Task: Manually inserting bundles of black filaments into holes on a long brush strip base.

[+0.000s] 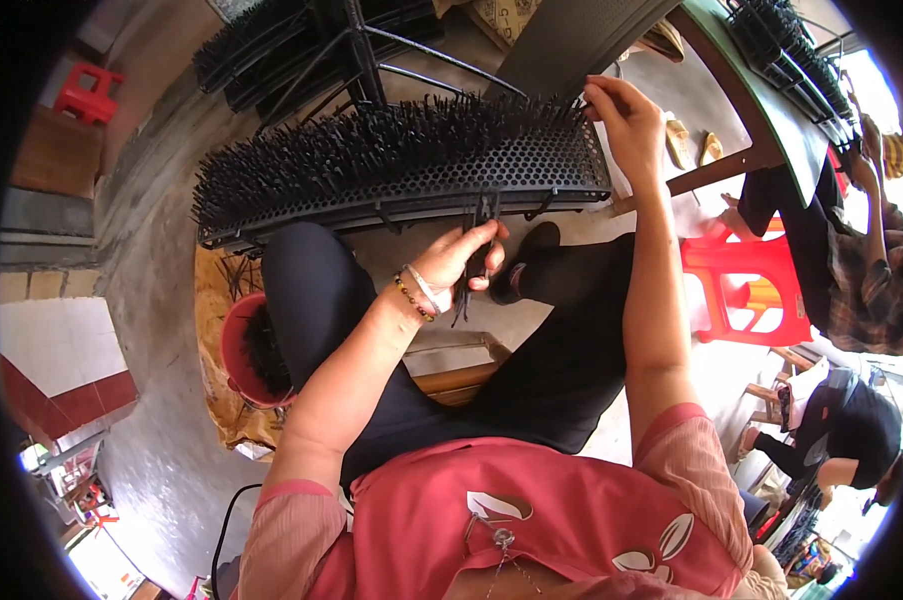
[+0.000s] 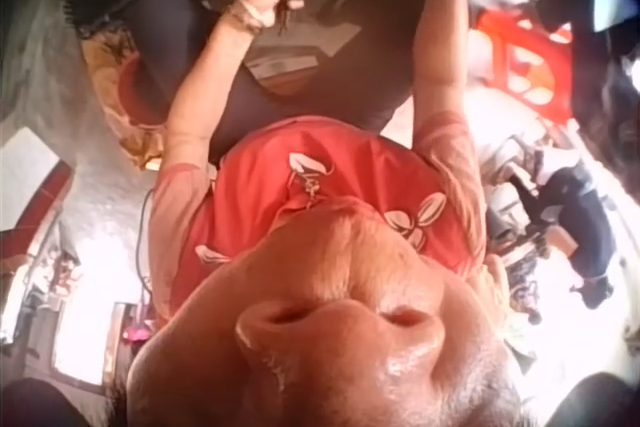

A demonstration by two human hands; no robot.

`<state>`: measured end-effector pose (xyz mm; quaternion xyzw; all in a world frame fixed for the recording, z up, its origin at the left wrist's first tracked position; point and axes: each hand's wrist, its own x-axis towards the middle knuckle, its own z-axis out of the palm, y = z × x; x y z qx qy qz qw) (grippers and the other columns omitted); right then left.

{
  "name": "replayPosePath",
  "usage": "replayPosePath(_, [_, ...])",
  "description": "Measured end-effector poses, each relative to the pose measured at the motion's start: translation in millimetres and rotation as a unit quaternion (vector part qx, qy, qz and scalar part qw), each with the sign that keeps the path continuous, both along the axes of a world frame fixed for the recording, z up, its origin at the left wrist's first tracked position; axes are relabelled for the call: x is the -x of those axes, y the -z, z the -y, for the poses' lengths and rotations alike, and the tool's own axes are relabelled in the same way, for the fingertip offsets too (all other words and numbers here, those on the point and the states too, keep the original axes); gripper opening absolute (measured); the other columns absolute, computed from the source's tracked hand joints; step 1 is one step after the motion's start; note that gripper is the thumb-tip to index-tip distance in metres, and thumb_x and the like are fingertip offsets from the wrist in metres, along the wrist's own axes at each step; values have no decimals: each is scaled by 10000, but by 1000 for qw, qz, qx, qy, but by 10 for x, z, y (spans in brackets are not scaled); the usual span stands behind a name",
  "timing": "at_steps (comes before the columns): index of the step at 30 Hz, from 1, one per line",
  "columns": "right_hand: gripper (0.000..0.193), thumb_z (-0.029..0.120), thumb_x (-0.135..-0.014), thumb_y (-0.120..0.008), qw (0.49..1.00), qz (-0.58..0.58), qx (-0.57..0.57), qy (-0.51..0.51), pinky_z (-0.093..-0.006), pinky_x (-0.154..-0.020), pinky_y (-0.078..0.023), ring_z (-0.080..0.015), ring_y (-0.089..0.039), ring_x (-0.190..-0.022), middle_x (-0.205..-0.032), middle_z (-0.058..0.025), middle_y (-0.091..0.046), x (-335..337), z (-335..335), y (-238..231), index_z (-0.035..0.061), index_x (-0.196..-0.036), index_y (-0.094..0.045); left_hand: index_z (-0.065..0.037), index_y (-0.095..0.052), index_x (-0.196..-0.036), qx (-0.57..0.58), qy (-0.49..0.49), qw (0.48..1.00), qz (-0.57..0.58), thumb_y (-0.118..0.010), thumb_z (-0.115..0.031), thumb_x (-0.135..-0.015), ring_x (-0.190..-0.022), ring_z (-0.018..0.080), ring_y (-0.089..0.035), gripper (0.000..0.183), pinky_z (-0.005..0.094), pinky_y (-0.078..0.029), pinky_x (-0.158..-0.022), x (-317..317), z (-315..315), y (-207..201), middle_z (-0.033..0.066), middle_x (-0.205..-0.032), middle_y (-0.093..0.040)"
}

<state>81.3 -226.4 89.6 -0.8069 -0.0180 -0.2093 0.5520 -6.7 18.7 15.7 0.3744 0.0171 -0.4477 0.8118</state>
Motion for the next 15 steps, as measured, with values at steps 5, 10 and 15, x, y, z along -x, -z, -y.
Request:
replayPosePath(5, [165,105,-837,-648,989,15,145,4,-216,-585,-471,-78,-592,-616,-746,-51,-656,-209,59,191,21,-977,-673,-93,-509,-964,5,31,998,-45,-479,-369,-952,-635,78,-382,278,194,-315,-500,65,56,35,-37,-655,-409])
replayPosePath(10, [145,81,-829,-652,980,73,183,4,-220,-580,-466,-94,-588,-597,-754,-63,-652,-177,-23,166,9,-953,-668,-104,-506,-959,-6,79,997,-27,-471,-384,-951,-624,75,-347,282,191,-302,-506,69,7,77,-49,-644,-361])
replayPosePath(15, [144,64,-819,-657,978,93,188,16,-225,-581,-470,-102,-597,-599,-770,-72,-655,-198,-3,226,9,-951,-667,-107,-515,-954,8,72,997,-20,-459,-379,-958,-608,79,-347,277,202,-317,-519,89,49,74,-57,-617,-360])
